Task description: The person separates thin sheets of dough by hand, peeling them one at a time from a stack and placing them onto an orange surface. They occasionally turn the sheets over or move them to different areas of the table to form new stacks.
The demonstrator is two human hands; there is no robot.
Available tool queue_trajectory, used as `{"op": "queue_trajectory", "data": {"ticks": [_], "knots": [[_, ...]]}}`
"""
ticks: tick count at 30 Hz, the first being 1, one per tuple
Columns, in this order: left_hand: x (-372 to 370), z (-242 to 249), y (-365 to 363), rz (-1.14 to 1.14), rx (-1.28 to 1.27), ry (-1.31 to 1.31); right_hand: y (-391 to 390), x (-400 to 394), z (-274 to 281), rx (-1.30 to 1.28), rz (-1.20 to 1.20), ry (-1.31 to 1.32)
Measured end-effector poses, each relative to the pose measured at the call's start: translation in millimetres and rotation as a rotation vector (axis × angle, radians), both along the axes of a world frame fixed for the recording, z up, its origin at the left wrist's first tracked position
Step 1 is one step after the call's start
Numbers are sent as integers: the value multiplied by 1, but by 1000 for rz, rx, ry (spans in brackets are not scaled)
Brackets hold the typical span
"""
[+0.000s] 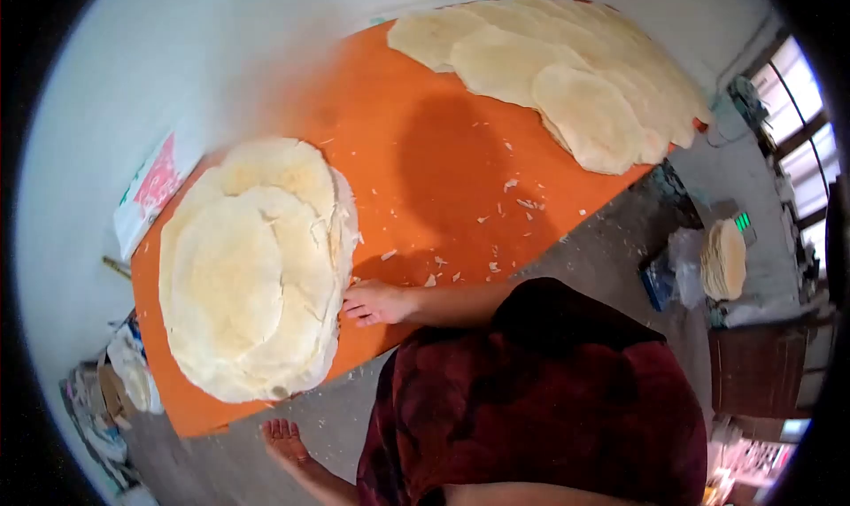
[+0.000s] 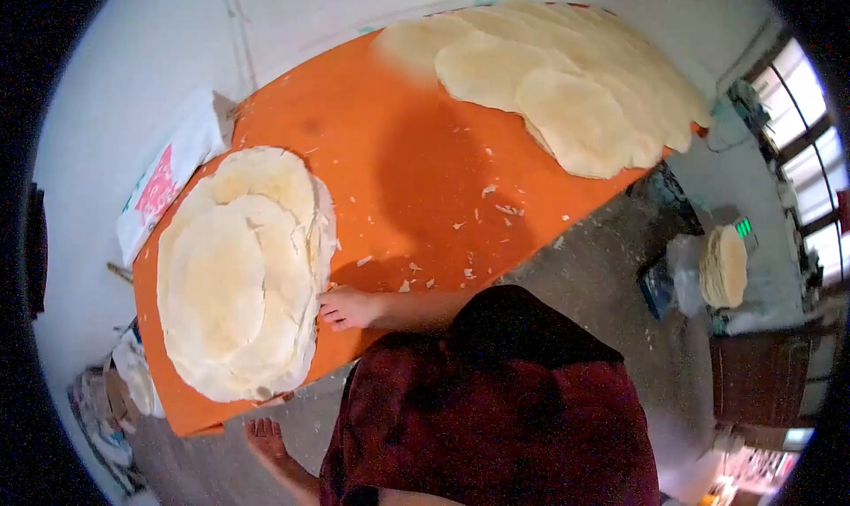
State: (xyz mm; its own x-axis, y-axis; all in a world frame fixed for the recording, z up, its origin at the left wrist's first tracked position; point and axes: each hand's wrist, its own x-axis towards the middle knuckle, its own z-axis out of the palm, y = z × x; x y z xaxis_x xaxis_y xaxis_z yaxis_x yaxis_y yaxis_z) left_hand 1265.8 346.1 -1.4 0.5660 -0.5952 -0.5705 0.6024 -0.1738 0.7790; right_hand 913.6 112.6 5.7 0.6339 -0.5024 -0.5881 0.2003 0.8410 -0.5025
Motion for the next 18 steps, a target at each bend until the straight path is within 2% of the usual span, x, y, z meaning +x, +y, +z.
{"op": "queue_trajectory", "data": {"ticks": [2,5,8,11,16,18], "knots": [[24,-10,-20,-39,39,6,3,3,6,20,-26,46],[29,7,-59,21,87,74,0,9,10,41,-74,90],[36,-3,-63,-67,102,-107,7,14,14,31,-124,102],[43,-4,-58,-144,132,-193,12,31,7,74,-276,162],[40,24,-61,-302,97,-62,19,50,1,143,-474,88],[48,32,-65,-346,50,75,25,58,6,155,-533,73]]}}
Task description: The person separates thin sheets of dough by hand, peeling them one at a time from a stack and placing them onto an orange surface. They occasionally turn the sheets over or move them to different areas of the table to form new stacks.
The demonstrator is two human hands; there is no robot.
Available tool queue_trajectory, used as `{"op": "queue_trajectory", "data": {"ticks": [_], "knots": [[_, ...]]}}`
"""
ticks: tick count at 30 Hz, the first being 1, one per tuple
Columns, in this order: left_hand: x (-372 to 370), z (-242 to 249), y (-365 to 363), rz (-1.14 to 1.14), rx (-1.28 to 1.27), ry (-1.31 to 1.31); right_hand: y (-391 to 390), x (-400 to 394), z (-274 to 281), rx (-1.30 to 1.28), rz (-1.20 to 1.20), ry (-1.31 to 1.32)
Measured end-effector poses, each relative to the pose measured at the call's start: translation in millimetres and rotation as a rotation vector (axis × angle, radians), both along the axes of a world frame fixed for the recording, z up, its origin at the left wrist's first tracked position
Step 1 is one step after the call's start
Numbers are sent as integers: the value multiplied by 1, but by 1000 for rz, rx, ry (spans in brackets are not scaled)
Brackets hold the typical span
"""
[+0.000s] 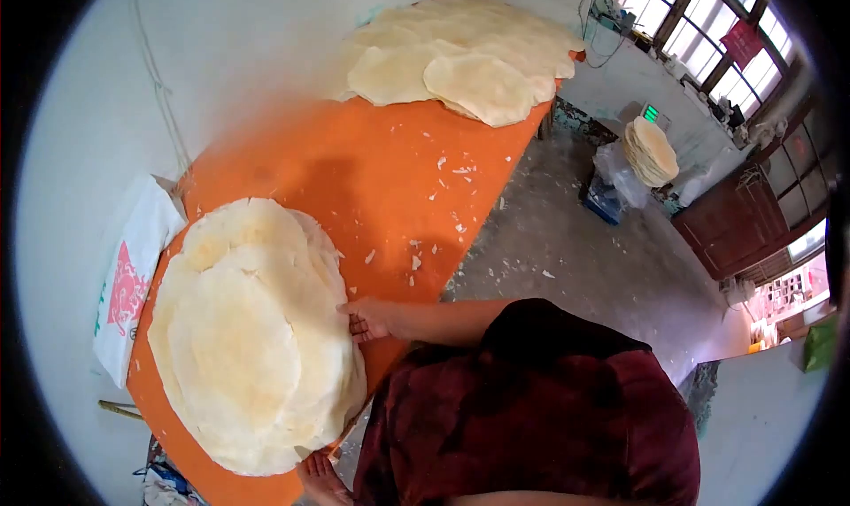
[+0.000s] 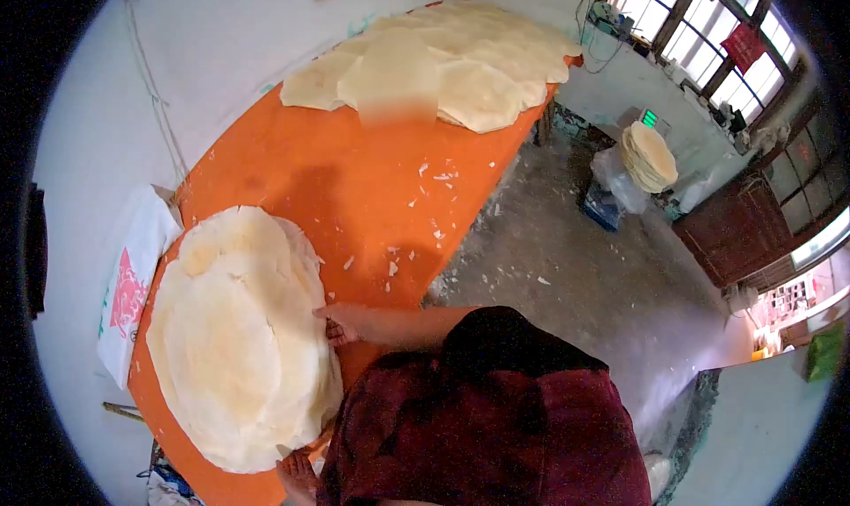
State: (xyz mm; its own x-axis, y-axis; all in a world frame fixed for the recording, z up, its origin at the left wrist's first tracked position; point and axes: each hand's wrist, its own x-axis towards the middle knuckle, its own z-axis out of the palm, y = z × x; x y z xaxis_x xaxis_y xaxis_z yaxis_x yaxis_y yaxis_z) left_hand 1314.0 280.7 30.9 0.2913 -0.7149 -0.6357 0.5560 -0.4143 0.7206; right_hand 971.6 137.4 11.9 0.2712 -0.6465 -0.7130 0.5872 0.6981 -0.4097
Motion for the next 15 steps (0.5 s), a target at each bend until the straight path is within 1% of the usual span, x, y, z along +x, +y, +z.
{"op": "queue_trajectory", "data": {"ticks": [1,2,3,4,5,6,7,8,9,11,12,13,14,15], "knots": [[4,2,-4,-12,-13,91,2,5,9,3,-36,17],[22,-14,-12,-1,6,287,3,9,14,10,-63,33],[20,-12,-17,49,23,369,1,10,4,-41,-120,38],[4,5,-19,29,-43,423,0,17,4,-81,-153,34],[7,-4,-27,111,38,448,3,15,2,-187,-145,26],[11,-9,-32,145,94,513,-1,15,7,-143,-34,-22],[8,-7,-34,169,92,548,-13,9,-44,-176,23,-36],[3,2,-36,162,78,579,-9,9,-18,-167,23,-44],[3,-1,-36,115,38,608,-22,3,-36,-169,85,51],[-3,4,-42,200,59,591,-14,11,15,-139,16,103],[0,3,-43,191,69,596,-15,14,26,-108,0,114],[2,0,-45,175,77,604,-16,15,32,-81,-22,129],[6,-3,-46,151,80,614,-18,15,24,-66,-13,205],[3,4,-47,148,39,603,-18,15,24,-47,18,254]]}}
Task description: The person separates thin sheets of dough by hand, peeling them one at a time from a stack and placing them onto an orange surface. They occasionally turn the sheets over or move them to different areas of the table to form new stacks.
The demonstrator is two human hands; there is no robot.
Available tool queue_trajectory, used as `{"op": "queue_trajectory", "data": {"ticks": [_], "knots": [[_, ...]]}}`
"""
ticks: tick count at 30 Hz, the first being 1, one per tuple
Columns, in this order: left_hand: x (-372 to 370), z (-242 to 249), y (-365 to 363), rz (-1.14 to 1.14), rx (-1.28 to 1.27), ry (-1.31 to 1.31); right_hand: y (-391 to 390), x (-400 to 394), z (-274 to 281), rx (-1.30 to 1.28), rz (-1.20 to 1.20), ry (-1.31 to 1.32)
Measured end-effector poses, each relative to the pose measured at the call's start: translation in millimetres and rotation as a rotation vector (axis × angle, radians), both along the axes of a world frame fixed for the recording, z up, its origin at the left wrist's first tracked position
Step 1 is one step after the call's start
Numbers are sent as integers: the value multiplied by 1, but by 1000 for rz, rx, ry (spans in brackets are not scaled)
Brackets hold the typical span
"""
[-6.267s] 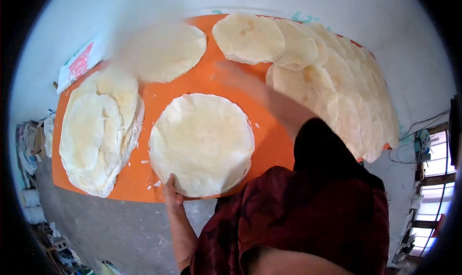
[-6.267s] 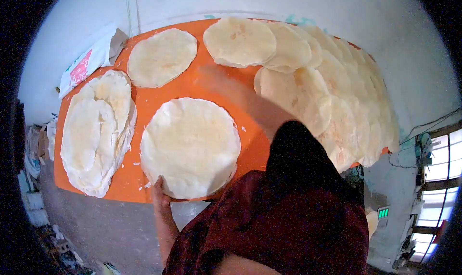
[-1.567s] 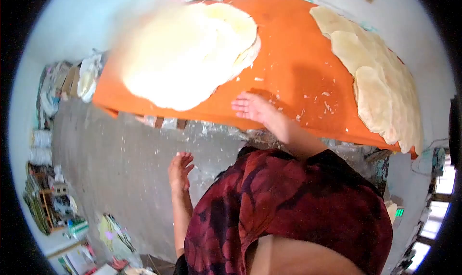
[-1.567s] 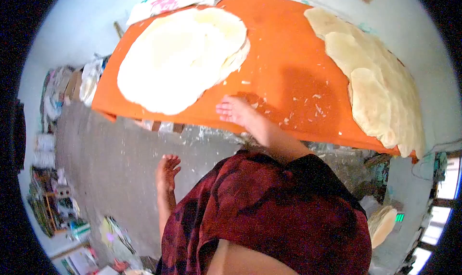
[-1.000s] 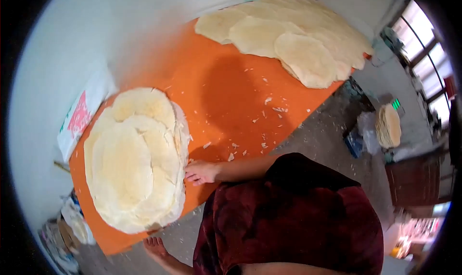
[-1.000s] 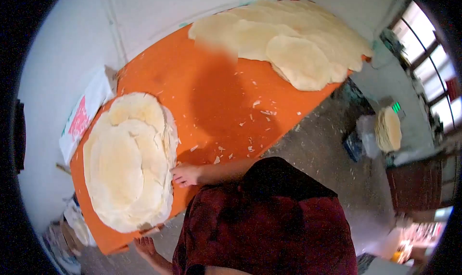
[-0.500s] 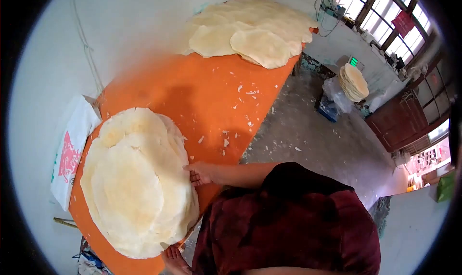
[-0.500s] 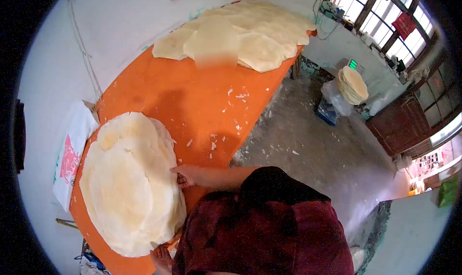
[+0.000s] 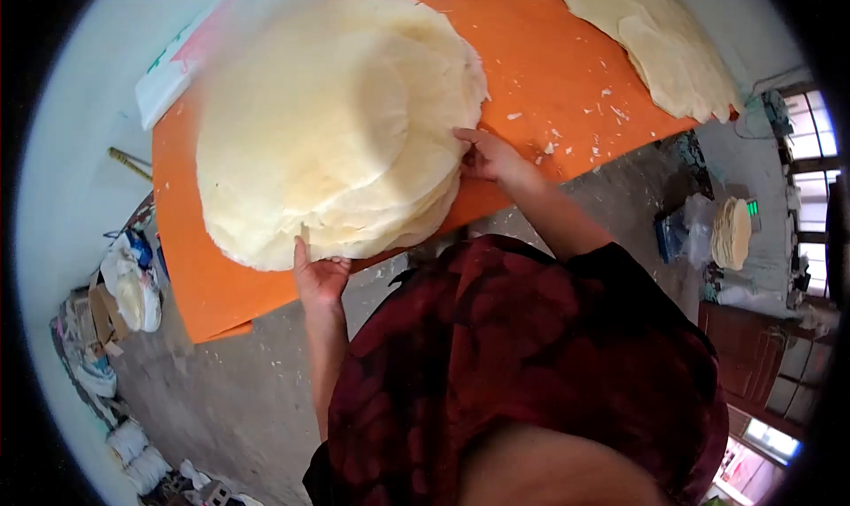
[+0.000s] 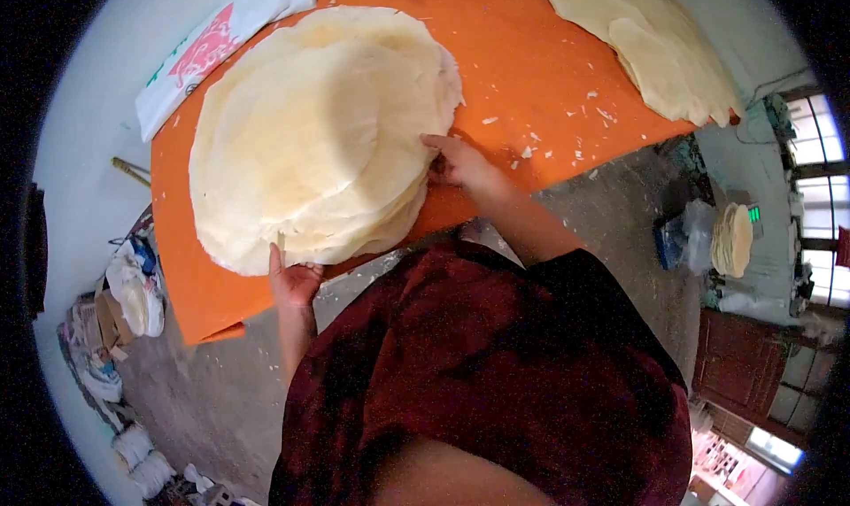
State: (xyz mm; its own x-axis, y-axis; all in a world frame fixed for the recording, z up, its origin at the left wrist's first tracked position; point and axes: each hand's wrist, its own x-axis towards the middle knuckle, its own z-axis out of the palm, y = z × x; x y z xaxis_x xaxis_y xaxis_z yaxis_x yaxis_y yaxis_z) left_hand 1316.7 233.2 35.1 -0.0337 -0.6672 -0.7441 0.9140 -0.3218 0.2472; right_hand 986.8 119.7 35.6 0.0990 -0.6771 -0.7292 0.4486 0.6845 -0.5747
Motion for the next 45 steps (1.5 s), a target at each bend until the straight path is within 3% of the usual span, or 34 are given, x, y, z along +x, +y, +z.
{"op": "queue_trajectory", "data": {"ticks": [2,6,7,10,14,16,20,21,23,26,31,34,35,38,39,45], "knots": [[-16,14,-1,11,-83,-30,-1,-2,-1,36,51,100],[-16,3,-1,-101,-246,-288,-1,-12,3,-172,257,172],[-17,5,-1,-116,-220,-313,4,-5,14,-135,167,204],[-29,22,-3,-48,-378,-52,1,-5,6,-101,93,12],[-37,14,-12,-67,-287,-82,-3,-4,-10,-54,-5,-116],[-32,21,-14,-154,-376,-328,5,-6,-7,-64,-13,-159],[-26,59,-40,-178,-289,-543,15,-27,-34,-161,-12,-375],[-34,80,-53,-84,-132,-471,20,-31,-31,-137,-5,-395],[-38,112,-68,-60,-135,-424,38,-33,-18,-79,15,-431],[-36,123,-93,6,-147,-411,54,-31,-13,53,138,-336],[-36,148,-126,90,-175,-348,23,1,-12,79,286,-454],[-39,156,-137,115,-146,-374,-4,33,-55,-166,243,-662],[-46,163,-137,122,-109,-405,-18,54,-34,-35,236,-481],[-42,158,-133,89,-132,-423,-38,88,-66,-301,268,-1206],[-44,156,-131,86,-148,-441,-43,100,-72,-307,252,-1247],[-41,121,-92,97,-98,-445,-36,125,-84,-81,169,-792]]}}
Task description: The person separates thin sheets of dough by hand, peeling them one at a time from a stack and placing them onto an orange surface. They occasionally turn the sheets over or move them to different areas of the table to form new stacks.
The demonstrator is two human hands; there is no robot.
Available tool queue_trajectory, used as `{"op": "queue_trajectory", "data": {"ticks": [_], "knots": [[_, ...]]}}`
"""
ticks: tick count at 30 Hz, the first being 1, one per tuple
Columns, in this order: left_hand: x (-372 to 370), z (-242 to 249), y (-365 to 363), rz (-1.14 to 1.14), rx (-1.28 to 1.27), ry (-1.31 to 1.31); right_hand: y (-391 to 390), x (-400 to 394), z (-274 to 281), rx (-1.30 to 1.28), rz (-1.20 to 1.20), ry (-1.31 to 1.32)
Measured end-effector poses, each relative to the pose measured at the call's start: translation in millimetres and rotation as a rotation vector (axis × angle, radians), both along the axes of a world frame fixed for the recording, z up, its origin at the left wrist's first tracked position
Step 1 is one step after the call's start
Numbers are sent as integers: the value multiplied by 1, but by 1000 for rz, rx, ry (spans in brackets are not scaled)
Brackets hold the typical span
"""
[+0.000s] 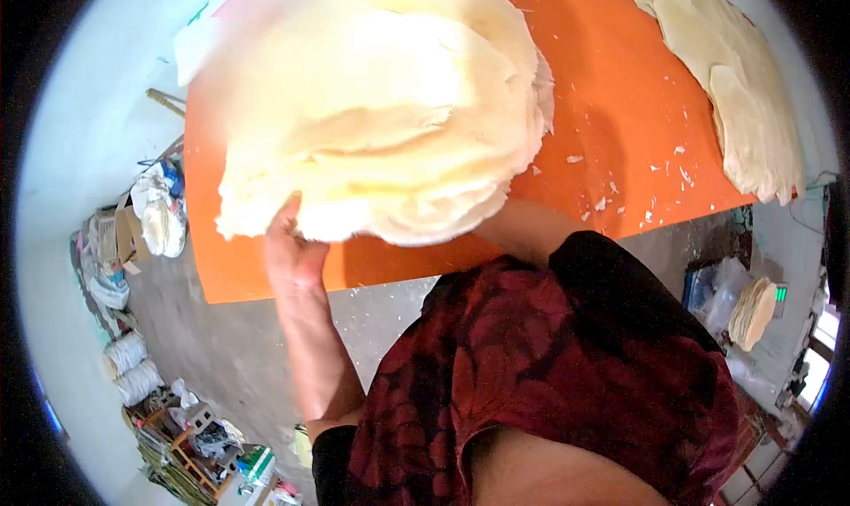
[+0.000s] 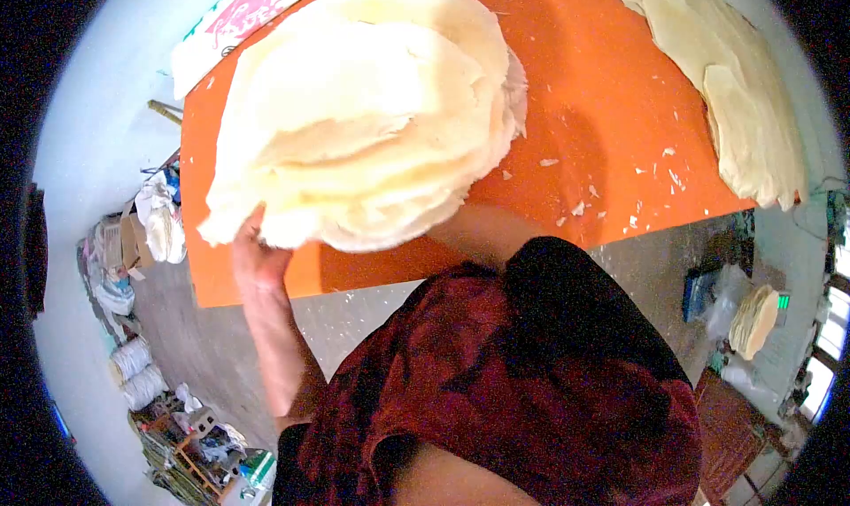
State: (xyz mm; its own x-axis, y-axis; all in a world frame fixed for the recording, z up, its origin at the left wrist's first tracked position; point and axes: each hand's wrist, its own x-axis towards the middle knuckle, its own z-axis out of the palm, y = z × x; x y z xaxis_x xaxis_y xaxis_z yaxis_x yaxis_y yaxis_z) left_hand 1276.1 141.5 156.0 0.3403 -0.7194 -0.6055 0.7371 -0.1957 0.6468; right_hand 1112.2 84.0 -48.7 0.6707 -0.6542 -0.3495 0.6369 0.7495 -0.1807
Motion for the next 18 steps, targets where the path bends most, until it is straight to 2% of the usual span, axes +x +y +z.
{"op": "queue_trajectory", "data": {"ticks": [3,6,9,10,13,18], "knots": [[-8,-13,31,34,32,-29,7,-12,-5,32,12,132],[-5,-45,48,53,-71,50,12,-17,-5,38,20,214],[1,-62,46,78,-289,158,14,-18,-4,29,19,266],[0,-58,42,126,-230,115,15,-18,-3,32,20,277],[6,-51,34,7,-201,42,14,-18,-1,11,18,307],[1,-19,12,-19,-208,13,12,-23,-2,15,-4,325]]}}
